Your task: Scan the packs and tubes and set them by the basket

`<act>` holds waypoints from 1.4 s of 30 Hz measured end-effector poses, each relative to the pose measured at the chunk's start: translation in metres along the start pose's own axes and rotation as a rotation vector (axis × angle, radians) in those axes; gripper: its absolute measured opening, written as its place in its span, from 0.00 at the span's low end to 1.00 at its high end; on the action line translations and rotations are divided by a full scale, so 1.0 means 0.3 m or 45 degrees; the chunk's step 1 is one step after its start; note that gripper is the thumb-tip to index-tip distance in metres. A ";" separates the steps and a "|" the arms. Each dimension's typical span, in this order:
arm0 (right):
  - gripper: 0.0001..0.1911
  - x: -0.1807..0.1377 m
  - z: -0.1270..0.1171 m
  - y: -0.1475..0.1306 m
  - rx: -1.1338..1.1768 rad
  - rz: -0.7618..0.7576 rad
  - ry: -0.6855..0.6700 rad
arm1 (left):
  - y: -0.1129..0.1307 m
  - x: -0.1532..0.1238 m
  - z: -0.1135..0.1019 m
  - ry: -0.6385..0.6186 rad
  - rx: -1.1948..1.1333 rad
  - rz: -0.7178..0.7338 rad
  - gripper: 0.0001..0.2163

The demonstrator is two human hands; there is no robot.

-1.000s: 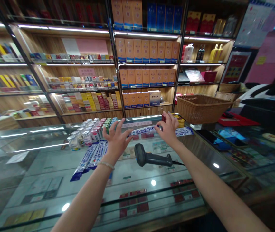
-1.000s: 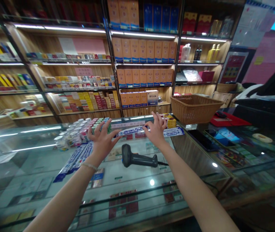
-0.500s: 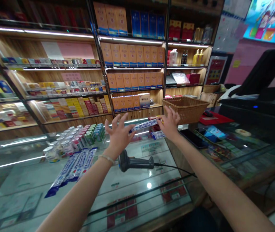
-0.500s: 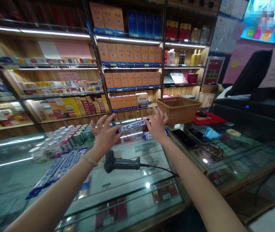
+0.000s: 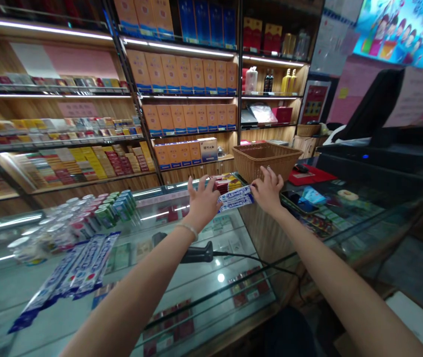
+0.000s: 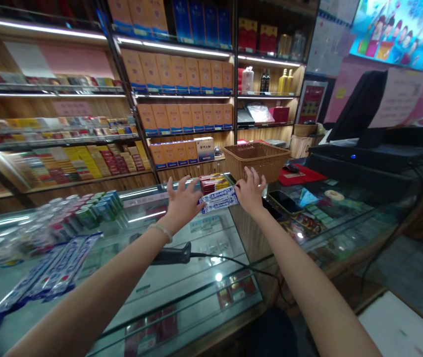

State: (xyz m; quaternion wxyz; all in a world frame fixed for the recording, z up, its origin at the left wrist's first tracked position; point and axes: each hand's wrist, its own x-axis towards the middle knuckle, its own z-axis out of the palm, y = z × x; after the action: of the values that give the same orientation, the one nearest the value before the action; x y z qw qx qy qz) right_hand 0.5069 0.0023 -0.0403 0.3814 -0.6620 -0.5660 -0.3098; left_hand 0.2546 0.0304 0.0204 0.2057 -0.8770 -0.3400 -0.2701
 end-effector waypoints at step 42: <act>0.11 -0.122 0.062 0.034 -0.246 -0.150 -0.364 | 0.005 -0.030 0.174 -0.305 0.048 0.082 0.12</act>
State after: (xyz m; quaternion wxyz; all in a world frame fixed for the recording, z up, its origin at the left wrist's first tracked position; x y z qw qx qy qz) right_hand 0.5104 -0.0011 -0.0823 0.2128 -0.6986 -0.6198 -0.2872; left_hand 0.2674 0.0534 -0.0256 0.1889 -0.9094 -0.3387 -0.1501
